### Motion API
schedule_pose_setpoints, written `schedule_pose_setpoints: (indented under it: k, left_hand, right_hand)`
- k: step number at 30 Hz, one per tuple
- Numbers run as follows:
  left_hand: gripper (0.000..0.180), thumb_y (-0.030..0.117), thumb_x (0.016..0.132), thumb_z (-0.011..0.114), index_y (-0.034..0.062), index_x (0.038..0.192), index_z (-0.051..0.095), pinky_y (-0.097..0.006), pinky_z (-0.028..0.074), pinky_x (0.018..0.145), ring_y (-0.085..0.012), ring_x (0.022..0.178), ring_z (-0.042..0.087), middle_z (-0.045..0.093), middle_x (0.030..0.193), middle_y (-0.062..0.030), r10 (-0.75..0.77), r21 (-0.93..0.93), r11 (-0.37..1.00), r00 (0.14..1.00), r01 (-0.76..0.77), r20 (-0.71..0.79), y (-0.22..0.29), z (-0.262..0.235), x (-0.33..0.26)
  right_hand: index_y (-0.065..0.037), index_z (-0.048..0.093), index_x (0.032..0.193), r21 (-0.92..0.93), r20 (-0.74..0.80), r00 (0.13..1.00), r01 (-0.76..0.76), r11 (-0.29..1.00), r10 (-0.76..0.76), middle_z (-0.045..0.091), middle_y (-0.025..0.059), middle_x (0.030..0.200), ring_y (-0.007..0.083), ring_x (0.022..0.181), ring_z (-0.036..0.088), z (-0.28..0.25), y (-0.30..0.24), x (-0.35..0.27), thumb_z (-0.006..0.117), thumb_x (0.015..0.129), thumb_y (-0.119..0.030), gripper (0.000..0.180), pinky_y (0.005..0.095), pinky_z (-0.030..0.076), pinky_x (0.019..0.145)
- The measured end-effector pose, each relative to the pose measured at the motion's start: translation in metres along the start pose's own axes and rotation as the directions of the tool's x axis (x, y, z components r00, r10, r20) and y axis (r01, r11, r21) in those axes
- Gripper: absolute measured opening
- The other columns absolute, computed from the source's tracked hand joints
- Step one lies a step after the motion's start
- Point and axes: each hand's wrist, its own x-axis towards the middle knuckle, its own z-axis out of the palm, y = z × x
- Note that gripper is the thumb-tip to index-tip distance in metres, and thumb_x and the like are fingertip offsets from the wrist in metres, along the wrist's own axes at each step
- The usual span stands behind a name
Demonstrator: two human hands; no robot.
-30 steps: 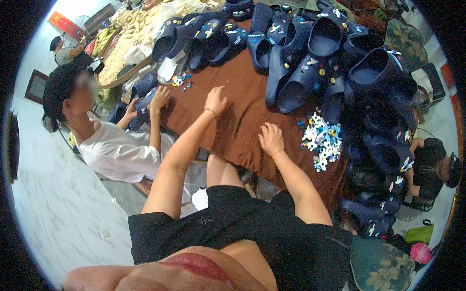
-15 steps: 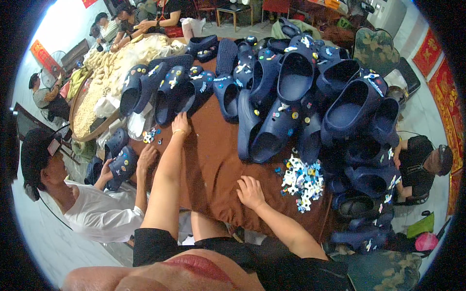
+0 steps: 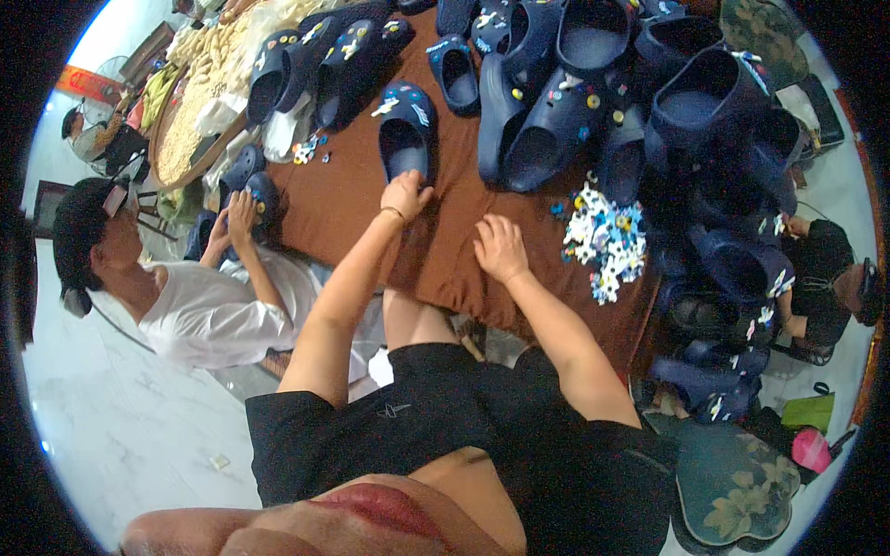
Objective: The camera wearer and several other workers are attaching decorative charms (jibbitz) to blue clog-style shoes at a communal workshop table.
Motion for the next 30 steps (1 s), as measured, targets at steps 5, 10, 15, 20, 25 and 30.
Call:
schedule_pose_setpoints:
  k: [5, 10, 15, 20, 25, 30]
  left_hand:
    - [0.036, 0.038, 0.077, 0.052, 0.0018, 0.075, 0.056, -0.042, 0.043, 0.068, -0.0345, 0.076, 0.056, 0.058, 0.077, -0.0195, 0.023, -0.157, 0.987, 0.958, 0.023, 0.285, 0.027, -0.021, -0.107]
    - [0.031, 0.033, 0.077, 0.052, 0.0029, 0.080, 0.058, -0.041, 0.044, 0.067, -0.0344, 0.076, 0.056, 0.058, 0.080, -0.0198, 0.121, -0.163, 0.986, 0.870, -0.047, 0.478, 0.034, -0.034, -0.151]
    - [0.022, 0.008, 0.072, 0.050, 0.0007, 0.092, 0.054, -0.040, 0.043, 0.074, -0.0362, 0.082, 0.052, 0.053, 0.089, -0.0196, 0.214, -0.161, 0.951, 0.939, -0.263, -0.270, 0.050, -0.020, -0.136]
    - [0.024, 0.015, 0.072, 0.050, 0.0021, 0.090, 0.060, -0.037, 0.045, 0.078, -0.0321, 0.084, 0.058, 0.058, 0.093, -0.0208, 0.210, 0.152, 0.953, 0.934, -0.262, 0.289, 0.062, 0.042, -0.087]
    - [0.023, 0.016, 0.072, 0.048, -0.0015, 0.080, 0.061, -0.039, 0.045, 0.075, -0.0328, 0.081, 0.058, 0.059, 0.087, -0.0223, 0.197, 0.081, 0.966, 0.903, -0.245, 0.382, 0.065, 0.058, -0.115]
    - [0.020, 0.016, 0.068, 0.049, 0.0014, 0.071, 0.063, -0.039, 0.045, 0.070, -0.0321, 0.075, 0.058, 0.060, 0.079, -0.0193, 0.295, -0.063, 0.953, 0.853, -0.297, 0.430, 0.111, 0.026, -0.129]
  right_hand:
    - [-0.005, 0.052, 0.099, 0.024, -0.050, 0.999, 0.003, 1.000, -0.002, 0.046, 0.0117, 0.108, 0.0286, 0.104, 0.041, 0.010, 0.000, -0.003, 0.054, 0.074, -0.021, 0.030, 0.0407, 0.034, 0.086]
    - [-0.005, 0.052, 0.095, 0.160, -0.065, 0.996, -0.054, 0.986, 0.065, 0.049, 0.0119, 0.104, 0.0303, 0.098, 0.045, 0.016, 0.017, 0.007, 0.052, 0.070, -0.010, 0.025, 0.0400, 0.036, 0.084]
    - [-0.001, 0.048, 0.104, 0.297, -0.306, 0.948, 0.013, 0.955, 0.082, 0.047, 0.0184, 0.109, 0.0341, 0.101, 0.044, -0.005, -0.020, 0.020, 0.047, 0.070, -0.006, 0.034, 0.0403, 0.035, 0.088]
    - [-0.001, 0.038, 0.120, 0.081, -0.007, 0.960, 0.279, 0.957, -0.279, 0.038, 0.0172, 0.125, 0.0326, 0.117, 0.034, -0.021, -0.021, 0.003, 0.050, 0.067, 0.001, 0.054, 0.0371, 0.032, 0.096]
    - [-0.001, 0.043, 0.111, 0.160, 0.027, 0.967, 0.246, 0.956, -0.253, 0.044, 0.0173, 0.113, 0.0328, 0.107, 0.041, -0.034, -0.017, -0.024, 0.068, 0.058, -0.008, 0.060, 0.0386, 0.035, 0.091]
    - [-0.002, 0.043, 0.097, 0.118, 0.021, 0.935, 0.350, 0.929, -0.354, 0.048, 0.0159, 0.093, 0.0327, 0.090, 0.049, -0.066, -0.007, -0.039, 0.070, 0.058, -0.018, 0.049, 0.0386, 0.042, 0.079]
